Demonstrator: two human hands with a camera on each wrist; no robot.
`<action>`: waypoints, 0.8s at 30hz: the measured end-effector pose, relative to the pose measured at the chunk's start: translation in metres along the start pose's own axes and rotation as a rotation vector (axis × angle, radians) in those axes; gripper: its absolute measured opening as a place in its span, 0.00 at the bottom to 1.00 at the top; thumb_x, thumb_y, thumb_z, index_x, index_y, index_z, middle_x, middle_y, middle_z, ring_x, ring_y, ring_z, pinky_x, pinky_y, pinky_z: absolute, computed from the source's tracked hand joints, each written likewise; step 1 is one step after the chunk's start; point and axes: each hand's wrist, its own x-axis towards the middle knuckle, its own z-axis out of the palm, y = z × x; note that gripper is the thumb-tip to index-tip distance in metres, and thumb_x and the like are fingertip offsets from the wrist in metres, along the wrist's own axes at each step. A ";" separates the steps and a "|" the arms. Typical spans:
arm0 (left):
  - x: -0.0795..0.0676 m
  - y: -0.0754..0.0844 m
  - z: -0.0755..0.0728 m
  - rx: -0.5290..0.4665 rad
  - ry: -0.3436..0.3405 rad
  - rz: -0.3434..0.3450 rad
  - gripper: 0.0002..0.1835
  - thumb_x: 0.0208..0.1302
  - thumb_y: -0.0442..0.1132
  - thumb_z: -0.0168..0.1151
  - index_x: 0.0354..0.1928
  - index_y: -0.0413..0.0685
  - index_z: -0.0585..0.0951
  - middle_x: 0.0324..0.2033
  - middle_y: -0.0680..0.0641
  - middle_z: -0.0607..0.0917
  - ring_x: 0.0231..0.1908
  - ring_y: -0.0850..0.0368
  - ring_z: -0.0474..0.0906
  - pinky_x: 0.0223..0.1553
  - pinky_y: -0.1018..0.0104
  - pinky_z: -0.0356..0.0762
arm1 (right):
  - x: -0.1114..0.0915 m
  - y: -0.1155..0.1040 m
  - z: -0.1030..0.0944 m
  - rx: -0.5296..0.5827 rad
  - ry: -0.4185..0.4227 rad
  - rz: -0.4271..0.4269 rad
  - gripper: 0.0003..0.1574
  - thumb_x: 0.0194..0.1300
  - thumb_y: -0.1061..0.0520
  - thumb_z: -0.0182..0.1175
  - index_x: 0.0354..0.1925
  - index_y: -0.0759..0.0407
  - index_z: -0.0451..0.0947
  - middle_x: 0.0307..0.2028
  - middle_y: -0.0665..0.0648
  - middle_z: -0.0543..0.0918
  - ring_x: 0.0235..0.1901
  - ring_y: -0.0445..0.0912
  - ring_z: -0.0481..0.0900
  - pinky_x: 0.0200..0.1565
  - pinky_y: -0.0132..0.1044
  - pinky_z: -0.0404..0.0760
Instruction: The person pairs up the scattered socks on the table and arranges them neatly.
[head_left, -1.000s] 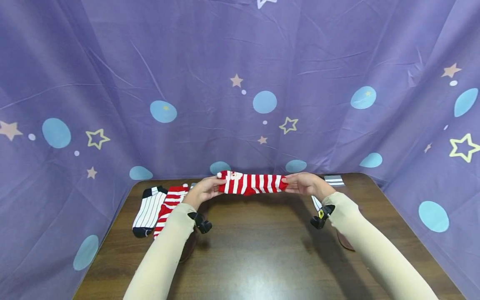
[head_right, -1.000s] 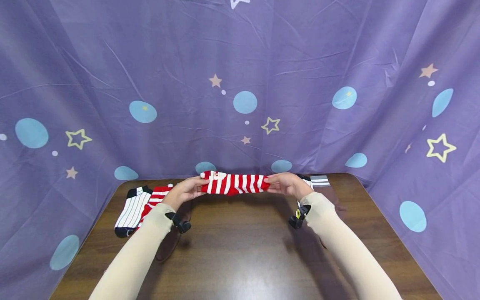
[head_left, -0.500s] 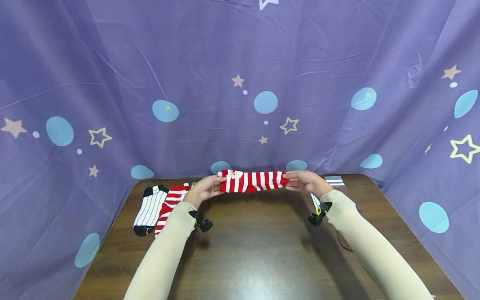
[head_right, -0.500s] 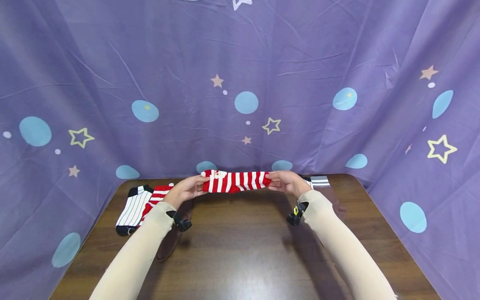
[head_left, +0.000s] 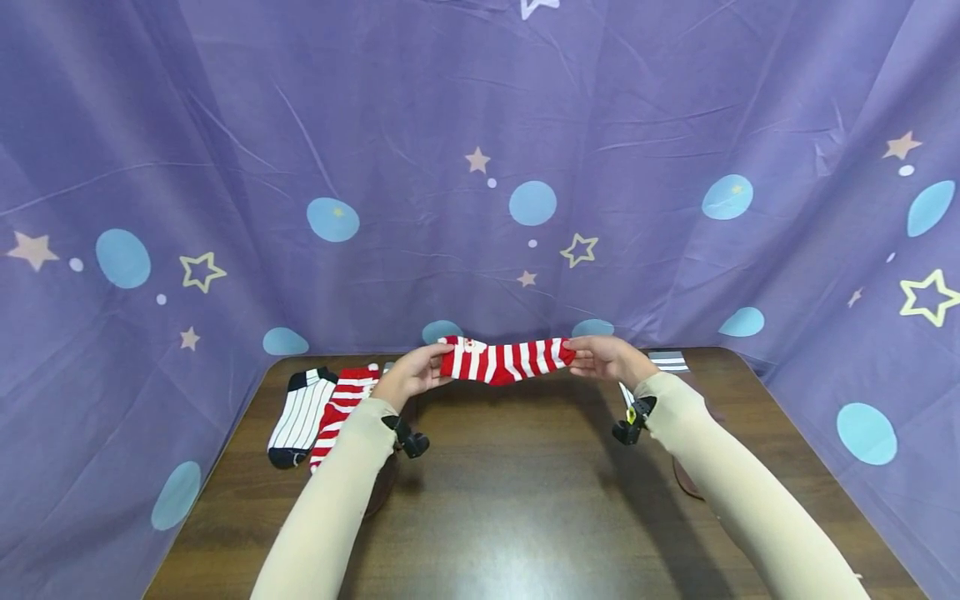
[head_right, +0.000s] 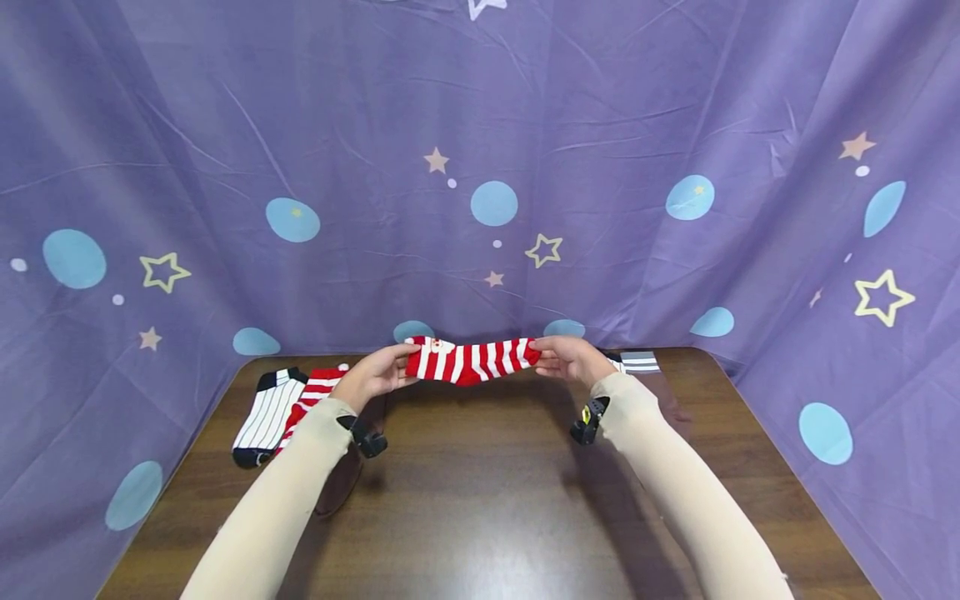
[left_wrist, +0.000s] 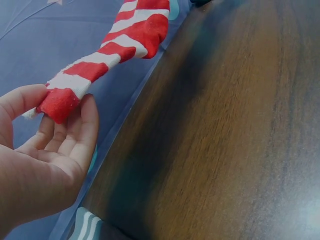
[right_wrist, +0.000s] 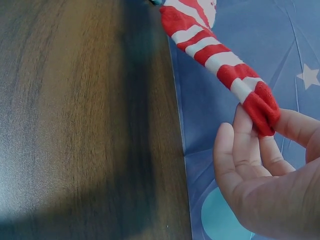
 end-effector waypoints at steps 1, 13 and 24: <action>0.000 0.001 -0.001 0.001 0.003 -0.001 0.10 0.77 0.38 0.51 0.55 0.44 0.70 0.30 0.54 0.86 0.32 0.60 0.84 0.36 0.68 0.84 | 0.000 0.000 0.000 0.000 0.006 -0.002 0.05 0.77 0.61 0.52 0.48 0.58 0.68 0.30 0.47 0.83 0.31 0.39 0.84 0.43 0.31 0.87; 0.000 0.011 -0.002 0.080 0.078 -0.018 0.25 0.76 0.36 0.53 0.69 0.36 0.64 0.30 0.54 0.83 0.31 0.61 0.83 0.34 0.69 0.85 | 0.006 -0.004 0.009 -0.100 0.035 -0.037 0.19 0.77 0.63 0.49 0.62 0.72 0.65 0.30 0.47 0.81 0.30 0.37 0.83 0.42 0.28 0.86; -0.005 0.010 -0.006 0.176 0.103 -0.084 0.30 0.74 0.36 0.56 0.73 0.35 0.61 0.32 0.53 0.84 0.32 0.60 0.83 0.39 0.66 0.87 | 0.016 0.007 0.011 -0.135 0.077 -0.018 0.29 0.76 0.65 0.50 0.69 0.76 0.60 0.28 0.49 0.82 0.27 0.37 0.82 0.37 0.29 0.86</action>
